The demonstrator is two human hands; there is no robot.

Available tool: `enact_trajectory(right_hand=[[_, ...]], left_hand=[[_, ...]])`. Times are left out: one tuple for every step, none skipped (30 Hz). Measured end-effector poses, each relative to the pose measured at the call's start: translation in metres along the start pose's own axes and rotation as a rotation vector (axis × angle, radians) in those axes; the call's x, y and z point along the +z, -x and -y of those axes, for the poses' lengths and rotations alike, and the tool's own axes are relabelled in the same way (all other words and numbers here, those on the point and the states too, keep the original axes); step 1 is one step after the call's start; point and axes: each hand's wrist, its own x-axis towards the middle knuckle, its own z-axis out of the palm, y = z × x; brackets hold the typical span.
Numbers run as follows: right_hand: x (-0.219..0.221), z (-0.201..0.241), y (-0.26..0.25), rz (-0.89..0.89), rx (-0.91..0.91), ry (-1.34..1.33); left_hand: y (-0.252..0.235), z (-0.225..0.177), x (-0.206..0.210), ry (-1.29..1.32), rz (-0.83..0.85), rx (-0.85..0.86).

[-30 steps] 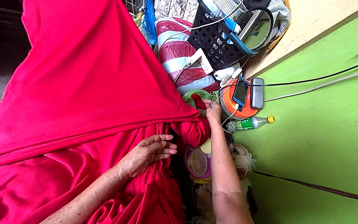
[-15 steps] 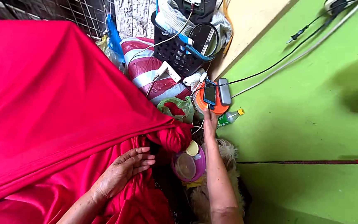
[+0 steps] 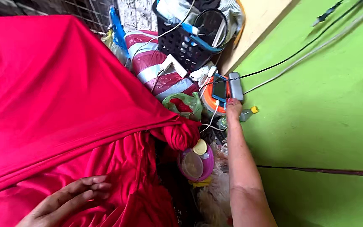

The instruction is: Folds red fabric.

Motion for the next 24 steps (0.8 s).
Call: enact_trajectory(right_hand=[[-0.004,-0.003,0.002,-0.007,-0.049,0.000],[-0.009,-0.004,0.009,-0.011,-0.094,0.001],[-0.012,-0.004,0.018,-0.005,-0.132,-0.004],[-0.015,-0.005,0.028,0.010,-0.179,-0.027],[-0.015,-0.004,0.040,0.034,-0.239,-0.066],[-0.013,0.002,0.056,0.062,-0.293,-0.113],[-0.008,0.011,0.078,0.106,-0.348,-0.168],[-0.003,0.021,0.103,0.193,-0.429,-0.209],[0.001,0.032,0.129,0.321,-0.534,-0.234],[0.004,0.043,0.155,0.469,-0.650,-0.234],[0.007,0.054,0.179,0.620,-0.772,-0.225],[0.012,0.066,0.201,0.763,-0.881,-0.215],[0.019,0.079,0.223,0.890,-0.969,-0.208],[0.026,0.091,0.245,1.009,-1.031,-0.201],[0.035,0.103,0.266,1.128,-1.073,-0.186],[0.044,0.112,0.286,1.248,-1.092,-0.160],[0.053,0.120,0.304,1.378,-1.095,-0.112],[0.061,0.125,0.321,1.515,-1.095,-0.057],[0.066,0.128,0.335,1.652,-1.098,-0.020],[0.067,0.128,0.346,1.761,-1.131,-0.042],[0.063,0.128,0.353,1.845,-1.177,-0.104],[0.055,0.125,0.356,1.878,-1.208,-0.200],[0.044,0.122,0.355,1.858,-1.219,-0.313],[0.032,0.119,0.350,1.813,-1.232,-0.431]], left_hand=[[0.017,0.002,-0.010,-0.018,-0.041,-0.006],[0.037,0.005,-0.018,-0.055,-0.107,-0.011],[0.056,0.013,-0.027,-0.084,-0.184,0.001],[0.075,0.021,-0.033,-0.111,-0.268,0.013],[0.093,0.027,-0.036,-0.130,-0.349,0.027],[0.109,0.031,-0.037,-0.134,-0.423,0.036],[0.124,0.035,-0.035,-0.124,-0.482,0.046],[0.136,0.038,-0.033,-0.122,-0.524,0.055],[0.147,0.040,-0.029,-0.126,-0.556,0.060],[0.155,0.041,-0.024,-0.141,-0.573,0.066],[0.162,0.042,-0.019,-0.173,-0.577,0.083],[0.168,0.045,-0.015,-0.228,-0.561,0.129],[0.172,0.050,-0.012,-0.313,-0.533,0.209],[0.174,0.054,-0.009,-0.422,-0.498,0.304],[0.176,0.055,-0.003,-0.526,-0.472,0.389],[0.176,0.054,0.005,-0.606,-0.455,0.461],[0.176,0.054,0.016,-0.670,-0.441,0.538],[0.176,0.055,0.026,-0.720,-0.419,0.611],[0.177,0.056,0.035,-0.747,-0.387,0.673],[0.181,0.056,0.043,-0.756,-0.351,0.717],[0.187,0.058,0.049,-0.755,-0.317,0.743],[0.192,0.061,0.054,-0.749,-0.301,0.758],[0.198,0.065,0.056,-0.729,-0.311,0.767],[0.205,0.069,0.056,-0.687,-0.350,0.767]])
